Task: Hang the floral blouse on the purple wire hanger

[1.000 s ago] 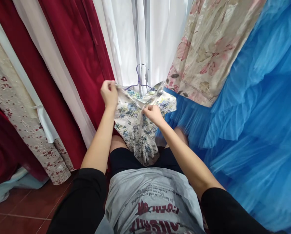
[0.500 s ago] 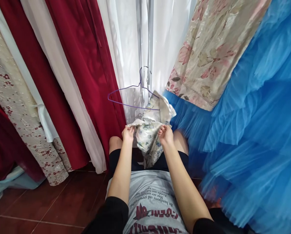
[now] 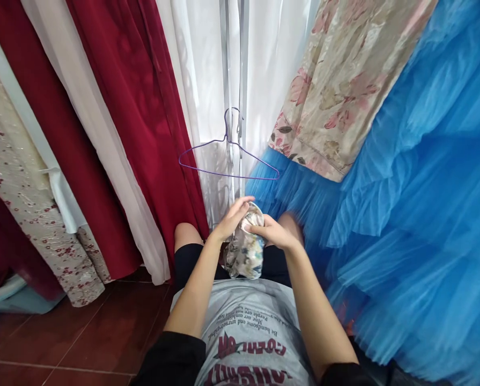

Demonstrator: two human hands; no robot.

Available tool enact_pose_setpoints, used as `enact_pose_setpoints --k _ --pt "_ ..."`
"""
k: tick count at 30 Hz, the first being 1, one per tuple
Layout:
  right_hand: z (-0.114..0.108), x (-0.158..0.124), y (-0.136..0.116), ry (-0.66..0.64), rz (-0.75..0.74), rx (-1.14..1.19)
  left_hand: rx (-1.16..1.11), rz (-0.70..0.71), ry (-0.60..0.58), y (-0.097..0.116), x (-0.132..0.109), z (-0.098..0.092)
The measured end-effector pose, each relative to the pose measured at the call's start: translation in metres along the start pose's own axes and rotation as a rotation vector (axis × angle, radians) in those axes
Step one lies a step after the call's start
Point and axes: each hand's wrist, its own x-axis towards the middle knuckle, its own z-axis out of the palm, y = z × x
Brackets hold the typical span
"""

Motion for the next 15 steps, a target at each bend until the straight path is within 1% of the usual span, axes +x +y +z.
enact_pose_setpoints --k 2,3,4,5,6,8,10,11,12,13,15 --pt "-0.024 -0.012 -0.019 -0.110 0.047 -0.121 0.037 -0.178 -0.289 -0.013 -0.018 -0.006" --pt "-0.040 -0.017 -0.028 -0.133 0.051 -0.194 0.105 -0.247 -0.398 -0.020 -0.028 -0.011" --pt "-0.057 -0.018 -0.037 -0.108 0.053 -0.255 0.200 -0.286 -0.468 -0.026 -0.038 -0.016" --pt "-0.076 -0.017 -0.046 -0.043 0.044 -0.301 0.300 -0.292 -0.493 -0.032 -0.047 -0.022" --pt "-0.094 -0.013 -0.054 0.066 0.018 -0.334 0.387 -0.275 -0.477 -0.037 -0.054 -0.029" --pt "-0.126 0.005 -0.067 0.326 -0.057 -0.328 0.484 -0.210 -0.374 -0.038 -0.059 -0.047" --pt "-0.149 0.034 -0.078 0.577 -0.148 -0.291 0.521 -0.137 -0.259 -0.029 -0.053 -0.065" --pt "-0.154 0.051 -0.083 0.646 -0.175 -0.274 0.538 -0.100 -0.209 -0.020 -0.047 -0.073" --pt "-0.156 0.069 -0.088 0.685 -0.188 -0.260 0.557 -0.059 -0.170 -0.010 -0.039 -0.080" --pt "-0.154 0.087 -0.091 0.694 -0.192 -0.248 0.578 -0.015 -0.138 0.000 -0.030 -0.085" --pt "-0.142 0.119 -0.096 0.663 -0.175 -0.223 0.626 0.061 -0.075 0.020 -0.013 -0.095"
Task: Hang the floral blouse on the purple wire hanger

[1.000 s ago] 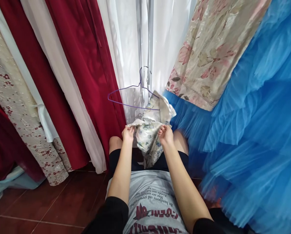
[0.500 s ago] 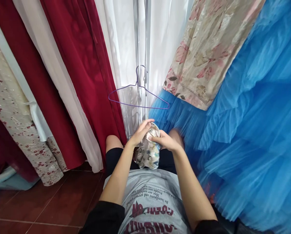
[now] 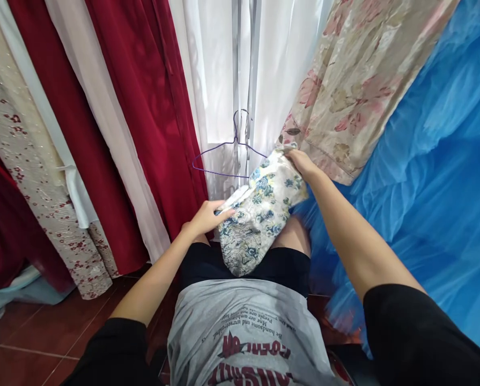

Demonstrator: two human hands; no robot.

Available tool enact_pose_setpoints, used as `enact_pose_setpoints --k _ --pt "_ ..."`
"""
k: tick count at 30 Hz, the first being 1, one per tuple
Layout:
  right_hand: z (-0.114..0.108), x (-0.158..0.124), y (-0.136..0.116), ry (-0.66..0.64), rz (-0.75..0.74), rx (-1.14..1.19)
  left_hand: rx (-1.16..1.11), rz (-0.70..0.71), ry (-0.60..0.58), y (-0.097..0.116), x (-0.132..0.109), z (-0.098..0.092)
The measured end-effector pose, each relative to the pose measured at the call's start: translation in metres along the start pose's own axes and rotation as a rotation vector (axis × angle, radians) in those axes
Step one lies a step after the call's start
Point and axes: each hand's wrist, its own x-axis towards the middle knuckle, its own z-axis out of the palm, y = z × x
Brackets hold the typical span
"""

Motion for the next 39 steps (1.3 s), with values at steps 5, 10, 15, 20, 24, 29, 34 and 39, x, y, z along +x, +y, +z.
enact_pose_setpoints --k 5,10,15,20,24,29,34,39 --pt "0.040 0.006 -0.008 -0.305 0.159 0.200 0.024 -0.088 0.206 -0.015 0.017 -0.045" --pt "0.021 0.004 -0.016 -0.451 0.159 0.249 -0.013 -0.273 0.284 -0.062 0.015 -0.096" --pt "0.019 0.007 -0.027 -0.471 0.179 0.256 0.138 -0.260 0.408 -0.081 0.064 -0.135" --pt "0.023 -0.004 -0.020 -0.426 0.286 0.317 0.011 -0.061 0.450 -0.069 0.139 -0.138" --pt "0.012 -0.031 0.011 -0.255 0.156 0.246 0.114 -0.116 0.598 -0.052 0.145 -0.132" --pt "0.003 -0.043 0.030 -0.015 -0.023 0.249 0.280 -0.084 0.546 -0.022 0.129 -0.132" --pt "0.019 -0.018 -0.024 0.123 -0.137 0.380 0.326 0.103 0.415 0.001 0.138 -0.127" --pt "0.034 -0.063 -0.067 -0.345 -0.124 0.303 0.125 -0.064 0.688 -0.026 0.132 -0.121"
